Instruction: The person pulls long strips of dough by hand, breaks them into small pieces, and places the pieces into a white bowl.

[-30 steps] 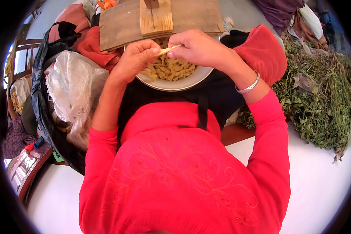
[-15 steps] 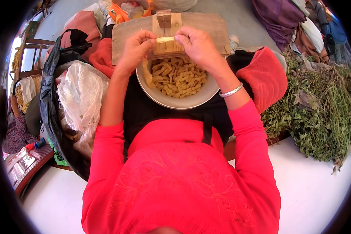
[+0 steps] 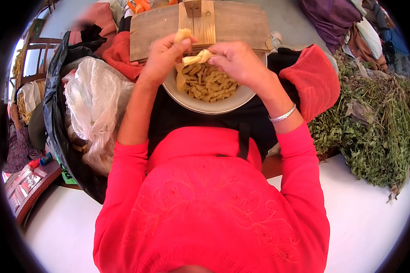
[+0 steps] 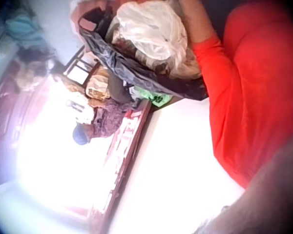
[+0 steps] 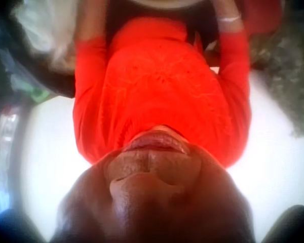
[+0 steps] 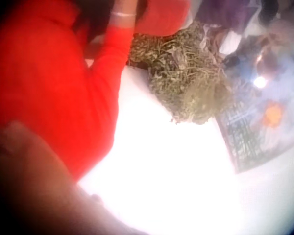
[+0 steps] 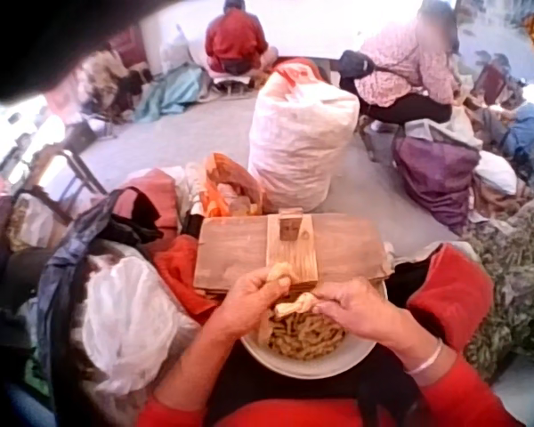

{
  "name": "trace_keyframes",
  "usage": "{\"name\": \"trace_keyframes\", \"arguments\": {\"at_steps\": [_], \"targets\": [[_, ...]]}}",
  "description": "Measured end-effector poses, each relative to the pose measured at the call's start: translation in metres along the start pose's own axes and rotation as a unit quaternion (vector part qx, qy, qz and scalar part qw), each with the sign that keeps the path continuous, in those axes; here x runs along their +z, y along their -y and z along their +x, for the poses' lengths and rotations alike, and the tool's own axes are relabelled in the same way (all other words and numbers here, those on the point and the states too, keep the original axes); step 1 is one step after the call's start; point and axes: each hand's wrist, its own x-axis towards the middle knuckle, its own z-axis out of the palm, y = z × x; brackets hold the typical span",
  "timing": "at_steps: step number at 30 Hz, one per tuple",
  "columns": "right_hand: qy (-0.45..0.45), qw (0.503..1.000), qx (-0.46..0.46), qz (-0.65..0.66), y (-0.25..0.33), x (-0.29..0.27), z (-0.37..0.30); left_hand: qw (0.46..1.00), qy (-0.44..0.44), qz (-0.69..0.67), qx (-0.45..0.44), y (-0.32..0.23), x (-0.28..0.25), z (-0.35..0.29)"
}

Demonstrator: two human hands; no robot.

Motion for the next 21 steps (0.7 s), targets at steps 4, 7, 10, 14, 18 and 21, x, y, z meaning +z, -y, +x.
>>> {"name": "trace_keyframes", "arguments": {"at_steps": [4, 7, 10, 14, 18, 21], "targets": [[-0.055, 0.944, -0.153, -0.287, 0.012, 0.003, -0.008, 0.995, 0.039, 0.092, -0.026, -0.005, 0.022, -0.017], [-0.074, 0.908, -0.273, -0.308, 0.009, 0.004, -0.017, 0.998, 0.043, 0.008, 0.039, 0.015, 0.025, -0.022], [-0.066, 0.902, -0.265, -0.334, 0.021, 0.006, -0.028, 0.997, 0.057, -0.038, -0.038, -0.009, 0.034, -0.037], [-0.035, 0.901, -0.249, -0.352, 0.027, 0.013, -0.037, 0.996, 0.037, 0.01, 0.075, 0.008, 0.036, -0.053], [-0.043, 0.898, -0.252, -0.359, 0.032, 0.015, -0.048, 0.985, 0.036, 0.171, -0.01, -0.016, 0.03, -0.079], [-0.051, 0.939, -0.219, -0.259, 0.03, 0.024, -0.046, 0.993, 0.019, 0.094, -0.065, -0.013, 0.026, -0.084]]}}
